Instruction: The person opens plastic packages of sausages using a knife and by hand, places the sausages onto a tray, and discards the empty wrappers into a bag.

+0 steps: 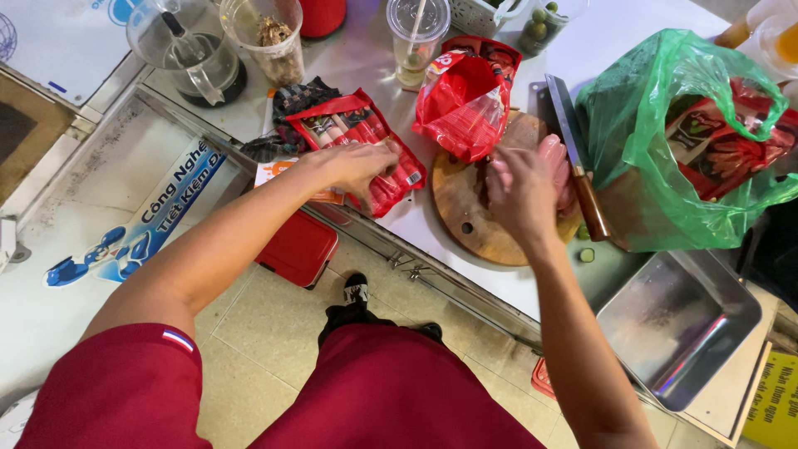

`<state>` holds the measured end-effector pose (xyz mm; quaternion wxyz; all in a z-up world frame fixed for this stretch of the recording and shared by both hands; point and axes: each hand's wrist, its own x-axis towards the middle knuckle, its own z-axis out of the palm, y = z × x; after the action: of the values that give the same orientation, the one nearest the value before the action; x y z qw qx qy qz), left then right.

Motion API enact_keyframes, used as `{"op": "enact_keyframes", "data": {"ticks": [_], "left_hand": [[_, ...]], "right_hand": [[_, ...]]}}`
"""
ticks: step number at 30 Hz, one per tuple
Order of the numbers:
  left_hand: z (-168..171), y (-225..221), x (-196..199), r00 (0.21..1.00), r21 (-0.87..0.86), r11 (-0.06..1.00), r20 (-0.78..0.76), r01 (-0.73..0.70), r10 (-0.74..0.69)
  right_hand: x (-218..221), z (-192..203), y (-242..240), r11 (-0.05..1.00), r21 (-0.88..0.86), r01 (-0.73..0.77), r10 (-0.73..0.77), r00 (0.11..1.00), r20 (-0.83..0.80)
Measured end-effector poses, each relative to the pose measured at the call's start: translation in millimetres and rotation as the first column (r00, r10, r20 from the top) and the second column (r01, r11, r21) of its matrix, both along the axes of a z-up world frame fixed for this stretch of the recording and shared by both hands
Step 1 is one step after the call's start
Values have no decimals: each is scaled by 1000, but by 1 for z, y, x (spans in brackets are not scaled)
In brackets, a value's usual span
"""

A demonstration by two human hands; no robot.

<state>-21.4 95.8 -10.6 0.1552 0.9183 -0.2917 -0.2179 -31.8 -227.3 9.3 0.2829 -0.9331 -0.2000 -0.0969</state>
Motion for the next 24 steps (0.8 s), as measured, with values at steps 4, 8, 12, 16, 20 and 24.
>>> {"op": "enact_keyframes", "data": {"ticks": [4,8,12,16,20,24], "left_hand": [[3,5,-10,999,-55,998,44,9,-7],[-10,11,-25,992,-124,992,125,-19,35],[-22,20,-32,971,-133,991,230,-30,60],[-21,25,-44,955,-202,979,291,8,52],[-24,23,-53,869,-275,902,283,-332,406],[-35,18,-60,616,-237,684,303,-690,727]], "right_hand": [[6,-24,82,955,93,-282,283,959,-4],[26,-49,126,904,163,-395,392,918,51],[39,-56,154,925,94,-367,359,929,90],[39,-58,160,972,125,-200,219,961,-169],[18,-74,159,973,223,-66,119,965,-232],[4,-91,155,977,207,48,6,968,-253]]}}
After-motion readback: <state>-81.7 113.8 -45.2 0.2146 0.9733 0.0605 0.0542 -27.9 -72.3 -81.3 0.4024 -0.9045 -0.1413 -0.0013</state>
